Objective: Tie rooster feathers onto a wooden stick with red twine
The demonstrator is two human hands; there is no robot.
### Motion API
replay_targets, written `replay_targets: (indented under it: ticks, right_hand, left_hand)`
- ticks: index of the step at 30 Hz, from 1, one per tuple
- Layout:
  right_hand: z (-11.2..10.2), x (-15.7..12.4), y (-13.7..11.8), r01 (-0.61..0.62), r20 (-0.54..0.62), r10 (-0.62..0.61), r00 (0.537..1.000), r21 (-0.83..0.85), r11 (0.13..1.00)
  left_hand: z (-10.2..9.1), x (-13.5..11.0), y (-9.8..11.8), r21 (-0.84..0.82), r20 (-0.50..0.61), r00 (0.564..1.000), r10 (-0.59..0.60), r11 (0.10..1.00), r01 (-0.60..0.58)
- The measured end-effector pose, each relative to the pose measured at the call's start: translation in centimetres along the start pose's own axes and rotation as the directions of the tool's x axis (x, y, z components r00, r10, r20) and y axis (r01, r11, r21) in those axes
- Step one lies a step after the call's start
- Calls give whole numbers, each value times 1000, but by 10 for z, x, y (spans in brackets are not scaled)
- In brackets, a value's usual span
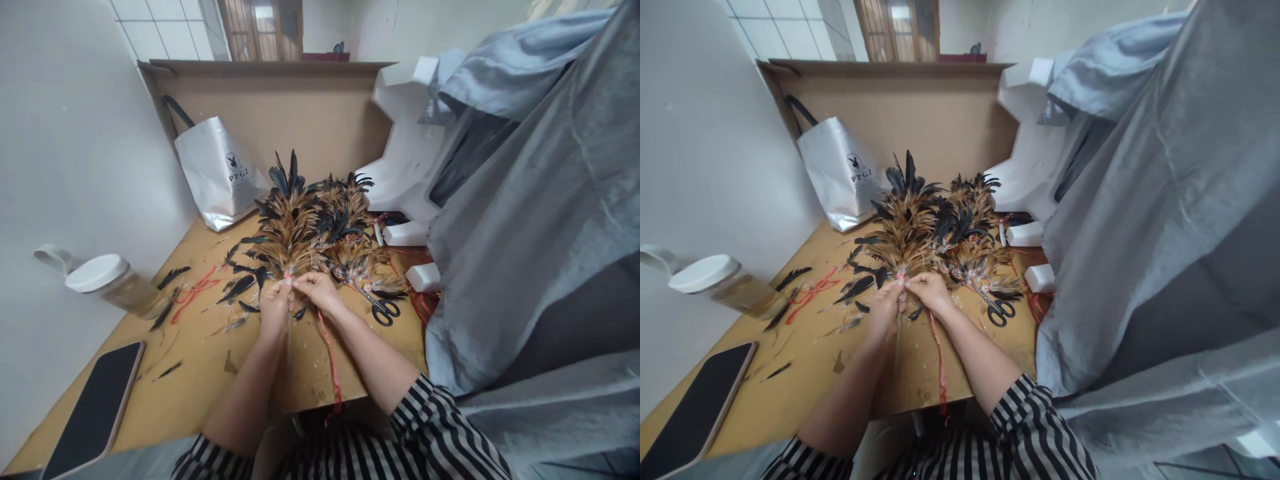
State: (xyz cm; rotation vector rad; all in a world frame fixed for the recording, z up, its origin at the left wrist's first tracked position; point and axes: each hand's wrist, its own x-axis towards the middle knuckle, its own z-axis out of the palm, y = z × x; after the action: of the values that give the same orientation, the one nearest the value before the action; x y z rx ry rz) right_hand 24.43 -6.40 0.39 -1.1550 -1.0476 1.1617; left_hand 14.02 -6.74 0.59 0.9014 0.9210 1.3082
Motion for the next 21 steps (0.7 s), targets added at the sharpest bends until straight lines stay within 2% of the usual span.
replay_targets:
  ticks: [8,13,17,19,21]
  right_hand:
    - [-7,1,-4,52,8,-52,999,-140,989]
    - [-15,-2,-7,62,44,-55,998,-194,979]
    - [-42,-9,-8,34,123,1,992,-287,957]
    - [-63,-15,-9,17,192,64,979,-393,920]
    - [-85,-20,-12,-41,211,158,965,-473,880]
  left_hand:
    - [-4,5,-5,74,32,999,-37,997,35]
    - [-5,8,-3,56,16,998,-61,997,60]
    - [-7,11,-1,-6,-24,998,-57,998,57]
    - [-7,12,-1,-25,-25,997,-68,997,67]
    - [-8,12,-1,-32,-24,997,-77,997,76]
